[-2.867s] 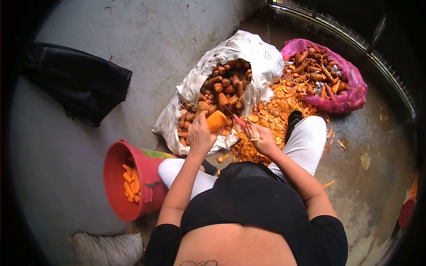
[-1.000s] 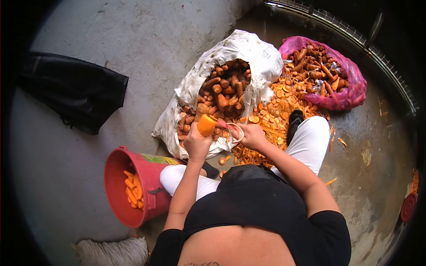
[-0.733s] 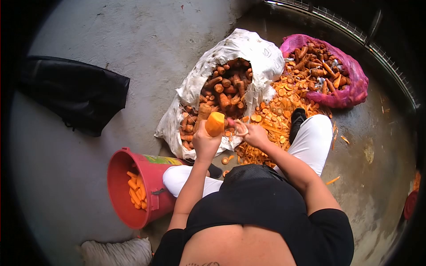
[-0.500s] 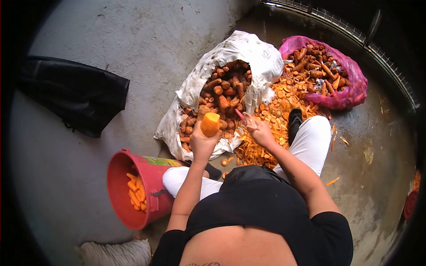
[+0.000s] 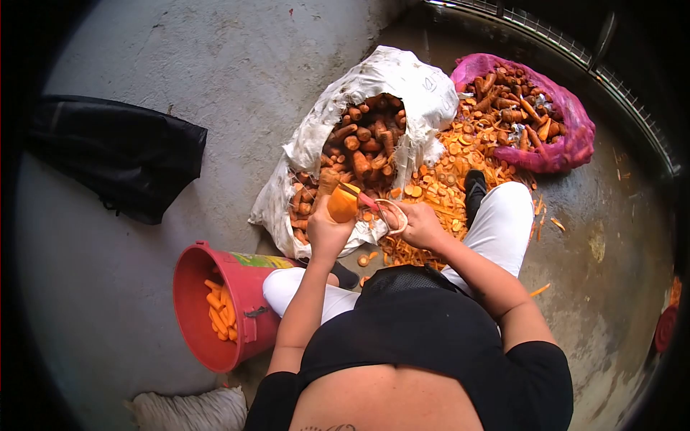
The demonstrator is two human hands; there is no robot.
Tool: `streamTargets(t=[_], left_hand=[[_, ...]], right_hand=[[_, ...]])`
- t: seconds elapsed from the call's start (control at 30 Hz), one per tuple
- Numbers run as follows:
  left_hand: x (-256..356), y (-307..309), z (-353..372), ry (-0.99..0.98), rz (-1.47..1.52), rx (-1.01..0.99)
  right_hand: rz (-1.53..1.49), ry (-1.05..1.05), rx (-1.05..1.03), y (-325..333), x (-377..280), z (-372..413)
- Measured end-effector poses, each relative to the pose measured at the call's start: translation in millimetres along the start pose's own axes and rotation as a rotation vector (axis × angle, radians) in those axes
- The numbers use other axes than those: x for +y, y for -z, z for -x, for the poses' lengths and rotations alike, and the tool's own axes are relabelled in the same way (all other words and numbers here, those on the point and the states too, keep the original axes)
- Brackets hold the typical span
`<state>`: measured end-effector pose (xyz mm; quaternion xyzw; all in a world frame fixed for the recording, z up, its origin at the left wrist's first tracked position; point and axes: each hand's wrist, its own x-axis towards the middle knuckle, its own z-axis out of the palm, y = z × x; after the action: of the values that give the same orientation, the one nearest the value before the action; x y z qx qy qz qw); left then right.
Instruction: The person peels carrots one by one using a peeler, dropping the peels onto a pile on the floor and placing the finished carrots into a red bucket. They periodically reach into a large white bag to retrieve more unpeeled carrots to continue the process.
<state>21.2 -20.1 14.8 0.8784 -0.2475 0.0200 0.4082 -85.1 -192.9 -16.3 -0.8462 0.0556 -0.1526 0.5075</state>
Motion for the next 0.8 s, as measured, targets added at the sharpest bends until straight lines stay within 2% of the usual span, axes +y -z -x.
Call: streamTargets(t=[0.03,0.13,0.2,0.23,0.3,0.33,0.43,0.47,0.57,0.63,0.7,0.73,0.8], left_hand=[[-0.5,0.7,-0.2,-0.019,0.024,0.012],[2.7,2.6,4.0,-0.053,0.109,0.03],[11.7,11.0,-4.1,-0.078,0.178,0.043],[7.5,14.4,-7.8,0.028,0.275,-0.037],[-4.9,16.8,-13.8,0.251,0.478,-0.204],[-4.1,17.3,-15.5,0.206,0.466,-0.242],[-36.5,6.4,-17.1,0.278,0.417,-0.291],[-43.9,2.2,-14.9,0.284,0.41,-0.282],[-45.1,-5.6,-11.0,0.289,0.377,-0.239],[-33.0,-4.3,-9.9,0.276,0.322,-0.209],[-26.0,-6.0,-10.0,0.347,0.356,-0.178],[-26.5,-8.2,-9.6,0.345,0.379,-0.144],[-25.3,-9.1,-8.5,0.32,0.443,-0.076]], right_hand=[[-0.015,-0.008,-0.029,1.9,3.6,-0.1],[0.258,-0.418,-0.217,-5.0,61.1,-13.5],[0.274,-0.463,-0.064,-13.3,93.8,-10.3],[0.282,-0.487,0.001,-14.2,98.5,-8.7],[0.286,-0.363,0.076,-12.0,106.8,-7.6],[0.286,-0.302,0.118,-9.3,109.0,-8.6],[-0.179,-0.725,-0.01,10.4,105.6,-12.3],[-0.446,-0.722,0.1,0.7,120.3,-8.3],[-0.627,-0.752,0.138,7.3,96.6,-7.0],[-0.561,-0.744,0.086,2.1,101.2,-10.8],[-0.499,-0.766,0.038,-1.8,100.1,-12.4],[-0.538,-0.704,0.092,-5.6,96.6,-11.6],[-0.502,-0.758,0.047,-9.3,92.7,-16.1]])
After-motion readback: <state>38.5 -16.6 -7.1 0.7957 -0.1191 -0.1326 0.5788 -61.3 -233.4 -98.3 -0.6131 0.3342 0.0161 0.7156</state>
